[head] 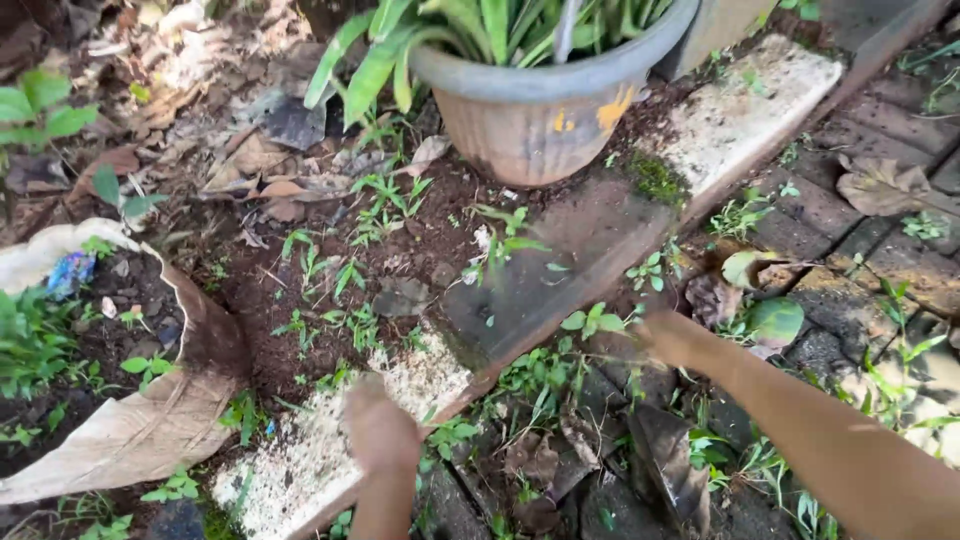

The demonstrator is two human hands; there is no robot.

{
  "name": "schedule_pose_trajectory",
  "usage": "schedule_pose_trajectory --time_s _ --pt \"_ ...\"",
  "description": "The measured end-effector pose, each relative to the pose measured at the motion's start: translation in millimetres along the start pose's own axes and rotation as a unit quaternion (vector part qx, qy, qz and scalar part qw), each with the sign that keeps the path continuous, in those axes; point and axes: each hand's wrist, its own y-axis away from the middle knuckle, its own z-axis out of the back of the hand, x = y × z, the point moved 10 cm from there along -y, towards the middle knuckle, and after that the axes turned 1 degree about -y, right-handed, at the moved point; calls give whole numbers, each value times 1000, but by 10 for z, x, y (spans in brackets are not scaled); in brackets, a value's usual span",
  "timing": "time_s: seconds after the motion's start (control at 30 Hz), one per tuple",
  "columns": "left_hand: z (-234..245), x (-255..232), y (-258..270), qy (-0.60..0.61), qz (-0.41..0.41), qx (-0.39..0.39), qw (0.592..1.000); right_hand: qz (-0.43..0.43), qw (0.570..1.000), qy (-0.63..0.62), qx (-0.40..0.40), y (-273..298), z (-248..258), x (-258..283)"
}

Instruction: Pulling weeds and grass by hand from garden beds and around potted plants.

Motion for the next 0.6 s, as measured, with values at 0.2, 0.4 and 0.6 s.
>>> schedule_pose_trajectory --time_s 0.2,0.4,0.6 --pt "-323 -1819 -87 10 -252 -54 966 -232 965 124 13 157 166 -955" --pt "-716 -2505 -619 -24 -294 -194 935 -128 951 -149 -239 -1065 256 -1438" --pt "-689 -2478 -565 -73 -281 -68 954 -150 907 -299 -257 -1620 175 -1385"
